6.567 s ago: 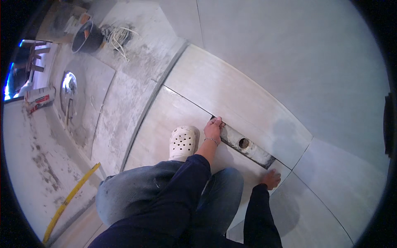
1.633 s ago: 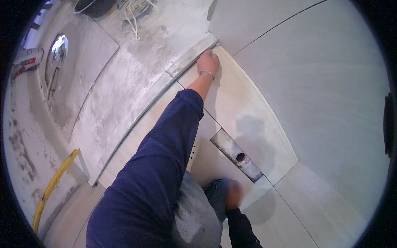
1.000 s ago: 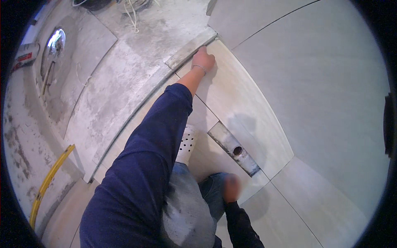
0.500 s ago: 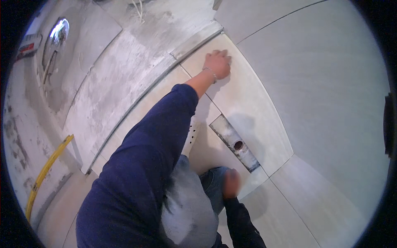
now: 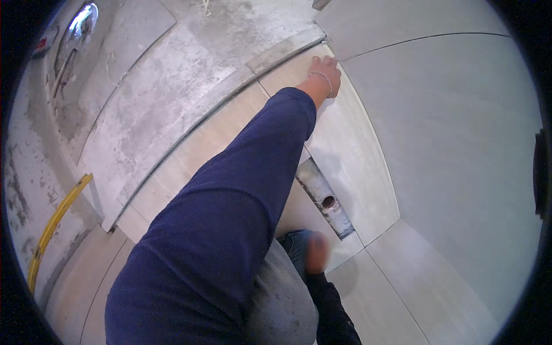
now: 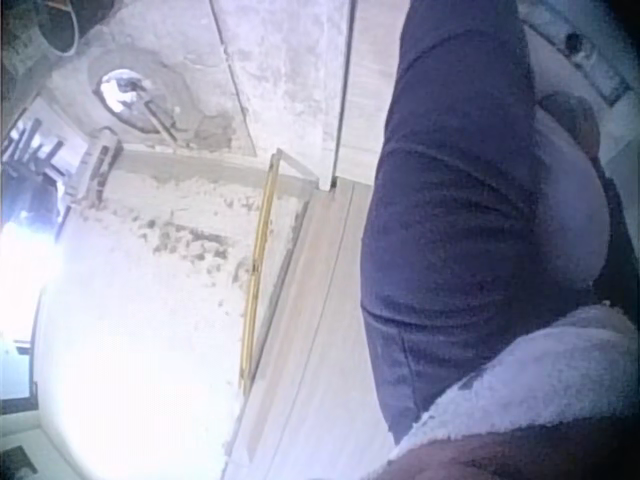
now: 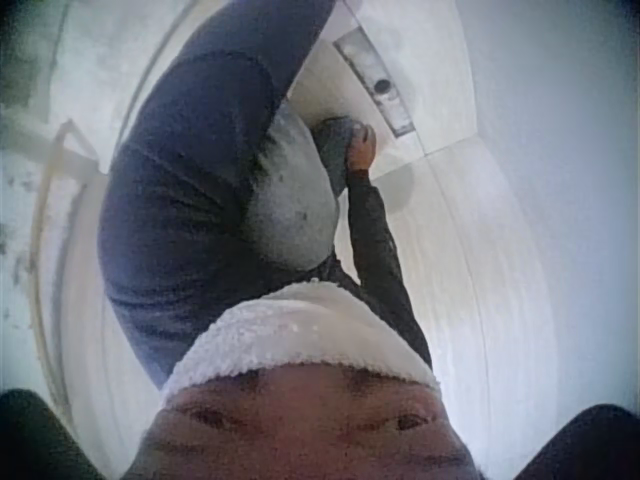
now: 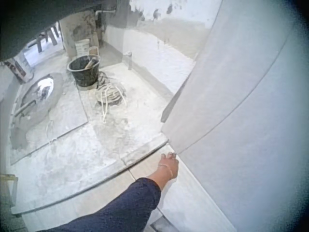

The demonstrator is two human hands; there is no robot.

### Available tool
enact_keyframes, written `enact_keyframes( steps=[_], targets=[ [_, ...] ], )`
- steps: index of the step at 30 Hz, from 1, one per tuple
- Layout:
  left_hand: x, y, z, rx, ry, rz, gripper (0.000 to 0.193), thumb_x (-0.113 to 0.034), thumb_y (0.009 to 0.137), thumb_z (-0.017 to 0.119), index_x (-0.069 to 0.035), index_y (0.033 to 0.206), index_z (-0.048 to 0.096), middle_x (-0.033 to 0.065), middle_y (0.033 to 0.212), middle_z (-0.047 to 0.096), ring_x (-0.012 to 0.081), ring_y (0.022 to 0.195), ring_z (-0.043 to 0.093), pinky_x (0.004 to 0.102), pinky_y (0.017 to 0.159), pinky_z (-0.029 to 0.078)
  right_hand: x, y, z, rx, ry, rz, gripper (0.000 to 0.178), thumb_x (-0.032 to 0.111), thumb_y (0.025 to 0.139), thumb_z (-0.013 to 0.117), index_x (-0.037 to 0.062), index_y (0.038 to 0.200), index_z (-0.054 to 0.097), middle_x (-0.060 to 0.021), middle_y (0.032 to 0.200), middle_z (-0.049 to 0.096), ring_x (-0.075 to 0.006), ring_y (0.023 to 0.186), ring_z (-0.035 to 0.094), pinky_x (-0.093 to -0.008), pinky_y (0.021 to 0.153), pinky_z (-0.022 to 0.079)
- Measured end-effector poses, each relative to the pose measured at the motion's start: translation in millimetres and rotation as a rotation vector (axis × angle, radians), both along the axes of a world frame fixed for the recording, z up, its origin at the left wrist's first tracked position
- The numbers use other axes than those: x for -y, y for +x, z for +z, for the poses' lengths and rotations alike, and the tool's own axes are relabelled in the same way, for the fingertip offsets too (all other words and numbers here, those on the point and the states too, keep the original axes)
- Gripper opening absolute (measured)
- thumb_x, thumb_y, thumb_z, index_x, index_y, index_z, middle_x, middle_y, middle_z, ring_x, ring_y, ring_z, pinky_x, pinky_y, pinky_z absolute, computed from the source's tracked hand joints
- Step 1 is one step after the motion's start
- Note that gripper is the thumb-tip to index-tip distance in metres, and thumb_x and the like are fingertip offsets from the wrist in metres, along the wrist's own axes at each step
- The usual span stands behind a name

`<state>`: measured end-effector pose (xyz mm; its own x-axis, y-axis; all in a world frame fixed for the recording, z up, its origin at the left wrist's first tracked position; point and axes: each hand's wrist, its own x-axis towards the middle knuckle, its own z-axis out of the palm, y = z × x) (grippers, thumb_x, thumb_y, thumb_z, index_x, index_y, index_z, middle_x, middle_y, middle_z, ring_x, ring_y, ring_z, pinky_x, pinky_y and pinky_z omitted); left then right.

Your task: Installing a rectangular metal floor drain cover onto a tiled shower floor.

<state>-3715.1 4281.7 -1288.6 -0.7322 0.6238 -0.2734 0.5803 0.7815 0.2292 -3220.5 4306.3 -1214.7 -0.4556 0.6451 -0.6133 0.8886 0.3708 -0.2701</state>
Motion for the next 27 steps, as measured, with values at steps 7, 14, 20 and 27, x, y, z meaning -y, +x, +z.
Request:
enact_keyframes(
  steps=[7,14,20,27],
  targets=[
    [16.2,3.8,11.1,0.129,0.168,0.061,0.041,-0.015,0.079,0.054,-0.008,0.119,0.057,0.0126,0.134,0.046,0.0269,0.125,0.041,0.047,0.097,0.037,1.7,1.7,-3.6,-0.041,-0.044,0.009,0.062,0.043,0.089,0.052,-0.0062,0.126,0.048,-0.0265,0.128,0.049,-0.0384,0.12,0.045,-0.0406,0.103,0.034],
    [19.8,133.2,1.9,0.518,0.755,0.256,0.039,-0.004,0.074,0.05,-0.006,0.113,0.057,0.0191,0.11,0.059,0.0341,0.106,0.055,0.0413,0.093,0.044,13.9,-0.7,6.8,-0.032,0.006,0.086,0.061,0.041,0.089,0.052,-0.0056,0.128,0.047,-0.026,0.129,0.048,-0.0378,0.122,0.045,-0.0401,0.103,0.033],
    [40.9,177.5,15.8,0.666,0.693,0.137,0.041,-0.005,0.075,0.051,-0.007,0.115,0.057,0.0194,0.113,0.058,0.0345,0.107,0.055,0.0409,0.093,0.044,16.8,1.6,10.2,-0.005,0.039,0.089,0.06,0.041,0.089,0.052,-0.0046,0.128,0.047,-0.0248,0.13,0.048,-0.0366,0.123,0.044,-0.0397,0.104,0.033],
    [62.1,140.5,10.9,0.563,0.728,0.301,0.036,-0.009,0.077,0.052,-0.006,0.112,0.06,0.018,0.114,0.06,0.0337,0.106,0.056,0.0402,0.093,0.045,15.0,4.1,6.3,0.009,0.047,0.082,0.06,0.042,0.09,0.051,-0.0043,0.128,0.047,-0.0248,0.131,0.047,-0.0359,0.124,0.044,-0.0392,0.105,0.032]
  ],
)
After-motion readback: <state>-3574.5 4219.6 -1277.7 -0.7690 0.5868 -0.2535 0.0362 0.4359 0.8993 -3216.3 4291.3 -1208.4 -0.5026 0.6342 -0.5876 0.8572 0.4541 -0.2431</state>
